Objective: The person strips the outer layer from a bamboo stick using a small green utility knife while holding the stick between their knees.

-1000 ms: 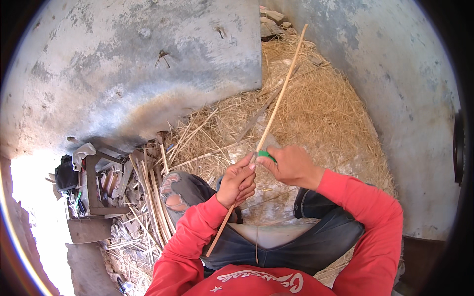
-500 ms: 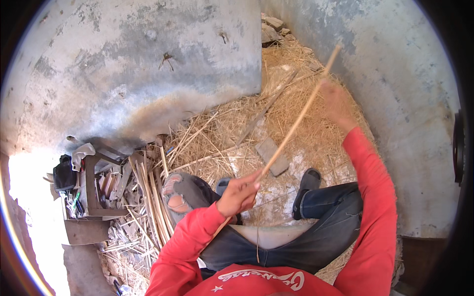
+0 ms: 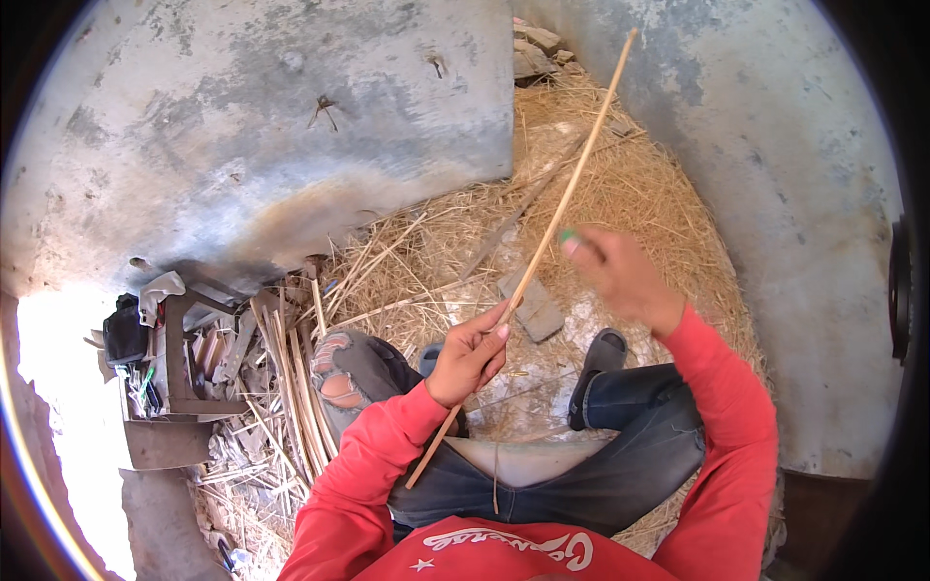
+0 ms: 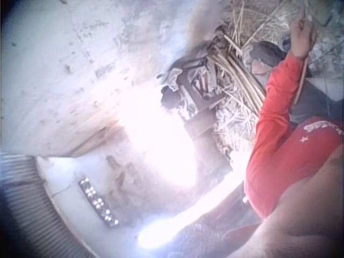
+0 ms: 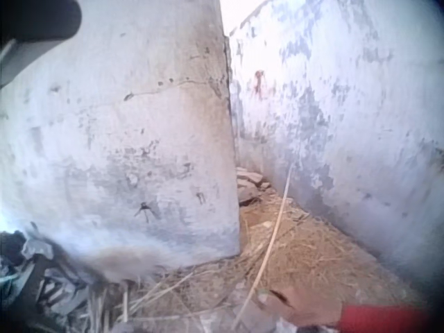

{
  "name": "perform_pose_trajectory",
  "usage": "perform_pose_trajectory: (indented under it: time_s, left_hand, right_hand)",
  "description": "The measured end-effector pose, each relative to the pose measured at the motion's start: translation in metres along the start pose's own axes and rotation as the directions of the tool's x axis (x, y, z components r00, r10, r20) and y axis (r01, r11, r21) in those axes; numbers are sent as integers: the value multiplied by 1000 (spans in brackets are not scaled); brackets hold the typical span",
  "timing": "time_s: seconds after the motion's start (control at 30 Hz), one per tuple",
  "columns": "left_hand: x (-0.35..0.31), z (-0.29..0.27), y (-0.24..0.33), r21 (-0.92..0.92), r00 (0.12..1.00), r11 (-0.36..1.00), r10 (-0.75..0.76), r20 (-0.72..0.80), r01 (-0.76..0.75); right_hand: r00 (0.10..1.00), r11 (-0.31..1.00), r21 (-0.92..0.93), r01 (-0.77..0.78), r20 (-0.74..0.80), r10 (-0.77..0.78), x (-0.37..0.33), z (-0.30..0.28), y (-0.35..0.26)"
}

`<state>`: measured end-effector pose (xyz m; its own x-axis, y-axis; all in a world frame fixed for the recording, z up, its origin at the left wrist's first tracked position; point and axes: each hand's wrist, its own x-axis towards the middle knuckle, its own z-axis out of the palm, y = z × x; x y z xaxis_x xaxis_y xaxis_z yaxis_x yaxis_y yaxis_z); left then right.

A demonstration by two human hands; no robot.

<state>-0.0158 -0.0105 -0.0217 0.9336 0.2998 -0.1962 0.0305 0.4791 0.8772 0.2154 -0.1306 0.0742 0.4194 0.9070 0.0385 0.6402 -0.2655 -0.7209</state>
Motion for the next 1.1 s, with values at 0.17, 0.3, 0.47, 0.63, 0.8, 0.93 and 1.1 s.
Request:
perform_pose_trajectory:
  time_s: [0.17,0.3,0.47,0.63,0.8,0.93,1.1]
  left_hand:
    - [7,7,0,21,999,1000,10,-31,-10]
    - [8,6,-2,1,999,1000,29,-28,-29]
    - [8,5,0,-158,999,987,-9,-40,3]
    - [1,6,7,-225,989,967,-135,-63,117]
    - [-18,-2,0,-235,996,969,-58,63,71]
    - [-4,-2,16,-256,999,967,10,40,1]
    - [-2,0,17,-289,1000,957,15,10,-12]
  right_hand:
    - [972,981,-126,148,200,-121,-28,43,-19]
    - [976,987,-105,125,190,-104,-29,55,-15]
    - [977,977,-183,108,203,-70,-26,58,-17]
    - [989,942,-320,99,-71,-128,-1,56,19]
    - [973,977,-207,-38,-230,-11,18,-5,29]
    - [995,986,-130,101,-4,-103,0,27,-8]
    - [970,982,-101,160,200,-137,-16,57,-29]
